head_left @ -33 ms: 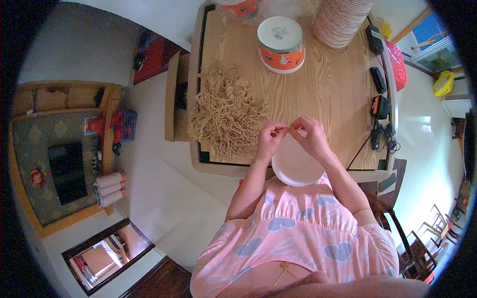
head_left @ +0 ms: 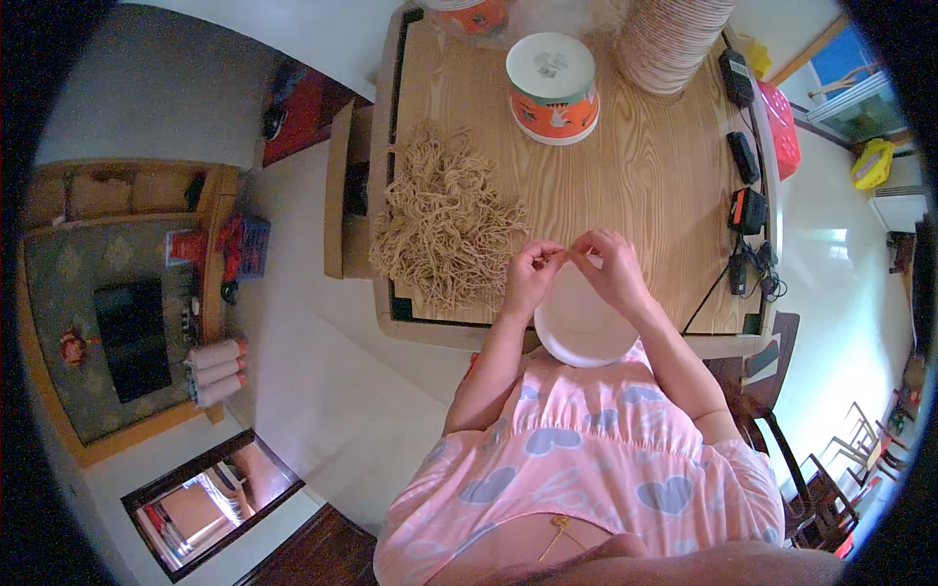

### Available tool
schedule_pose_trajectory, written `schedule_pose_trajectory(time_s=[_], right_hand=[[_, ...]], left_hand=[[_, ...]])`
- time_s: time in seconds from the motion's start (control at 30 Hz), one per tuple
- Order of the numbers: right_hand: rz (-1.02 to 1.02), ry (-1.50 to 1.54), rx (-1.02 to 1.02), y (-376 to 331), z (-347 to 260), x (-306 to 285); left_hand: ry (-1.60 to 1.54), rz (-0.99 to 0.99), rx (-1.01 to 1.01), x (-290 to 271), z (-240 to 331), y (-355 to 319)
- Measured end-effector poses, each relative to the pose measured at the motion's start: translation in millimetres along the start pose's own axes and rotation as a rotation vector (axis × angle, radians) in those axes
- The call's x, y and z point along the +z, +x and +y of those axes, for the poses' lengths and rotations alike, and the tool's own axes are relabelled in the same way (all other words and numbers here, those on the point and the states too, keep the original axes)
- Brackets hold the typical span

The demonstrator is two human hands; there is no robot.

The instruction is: Picking up shredded packing material and placing it into a bowl, then handling paper cups.

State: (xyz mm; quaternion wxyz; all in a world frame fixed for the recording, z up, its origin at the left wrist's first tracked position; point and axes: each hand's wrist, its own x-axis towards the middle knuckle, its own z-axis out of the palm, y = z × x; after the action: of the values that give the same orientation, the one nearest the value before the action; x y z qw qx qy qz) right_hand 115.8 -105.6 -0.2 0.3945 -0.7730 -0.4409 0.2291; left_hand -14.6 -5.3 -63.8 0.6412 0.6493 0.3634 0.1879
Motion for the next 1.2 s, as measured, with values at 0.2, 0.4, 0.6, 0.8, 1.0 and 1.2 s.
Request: schedule_pose_trajectory(time_s=[0.2, 0.4, 0.6, 0.8, 1.0, 1.2], right_hand=[[-0.018, -0.008, 0.008, 2, 4, 3], [-0.029, -0.01, 0.014, 3, 6, 3], [0.002, -0.008, 0.009, 4, 4, 3], [0.086, 0.208, 0.122, 2, 0, 1], [0.045, 0.255, 0.142, 1, 6, -2], [0.063, -0.034, -0.179, -1, -24, -13]], left_hand=[[-0.074, 0.042, -0.019, 1, 2, -1], [-0.41, 0.1, -0.184, 6, 29, -3], [-0.365, -0.05, -0.294, -3, 22, -2], [-0.255, -0.059, -0.243, -3, 20, -3], [-0.259, 0.005, -0.271, 1, 26, -5], [-0.349, -0.078, -0.353, -2, 27, -4]])
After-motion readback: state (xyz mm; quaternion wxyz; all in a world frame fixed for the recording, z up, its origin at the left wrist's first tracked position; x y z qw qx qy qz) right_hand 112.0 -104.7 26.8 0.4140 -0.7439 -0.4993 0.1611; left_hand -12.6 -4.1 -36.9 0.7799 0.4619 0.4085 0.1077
